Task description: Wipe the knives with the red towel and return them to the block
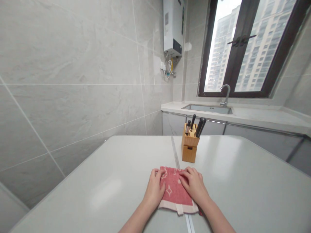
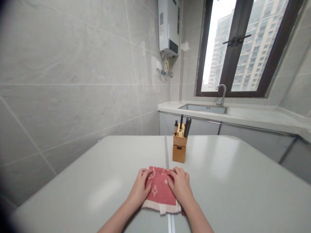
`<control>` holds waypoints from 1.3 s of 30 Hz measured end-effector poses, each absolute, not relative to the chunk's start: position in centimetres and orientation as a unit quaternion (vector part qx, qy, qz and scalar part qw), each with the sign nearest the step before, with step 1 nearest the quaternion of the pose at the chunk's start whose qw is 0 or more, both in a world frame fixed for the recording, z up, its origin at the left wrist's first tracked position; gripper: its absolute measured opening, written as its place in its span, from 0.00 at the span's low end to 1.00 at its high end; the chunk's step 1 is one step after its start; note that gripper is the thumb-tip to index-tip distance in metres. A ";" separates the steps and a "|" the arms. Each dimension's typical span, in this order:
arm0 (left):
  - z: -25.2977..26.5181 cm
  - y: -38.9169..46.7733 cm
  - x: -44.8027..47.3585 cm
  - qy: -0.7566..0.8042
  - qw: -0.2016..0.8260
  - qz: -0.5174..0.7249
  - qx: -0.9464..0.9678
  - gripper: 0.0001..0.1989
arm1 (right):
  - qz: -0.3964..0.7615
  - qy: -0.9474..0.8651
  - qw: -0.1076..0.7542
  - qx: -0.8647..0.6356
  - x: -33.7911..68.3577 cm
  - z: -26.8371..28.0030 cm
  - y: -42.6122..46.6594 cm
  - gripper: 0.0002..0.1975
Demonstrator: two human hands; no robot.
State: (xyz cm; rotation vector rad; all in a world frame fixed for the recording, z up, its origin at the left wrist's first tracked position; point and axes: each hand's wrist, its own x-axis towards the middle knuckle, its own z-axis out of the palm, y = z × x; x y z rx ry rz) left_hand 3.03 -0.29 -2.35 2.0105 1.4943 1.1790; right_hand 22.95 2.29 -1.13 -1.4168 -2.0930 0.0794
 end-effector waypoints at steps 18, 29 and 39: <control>0.6 -2.6 4.3 0.498 0.126 0.374 0.773 0.14 | 0.052 -0.547 0.470 -0.691 23.9 -0.6 8.4 0.54; 0.8 -3.2 4.4 0.437 0.132 0.237 0.858 0.23 | 0.067 -0.533 0.479 -0.694 22.6 -0.3 13.0 0.47; 0.6 -1.6 7.5 0.492 0.115 0.236 0.830 0.21 | 0.130 -0.568 0.463 -0.667 25.6 0.0 14.8 0.43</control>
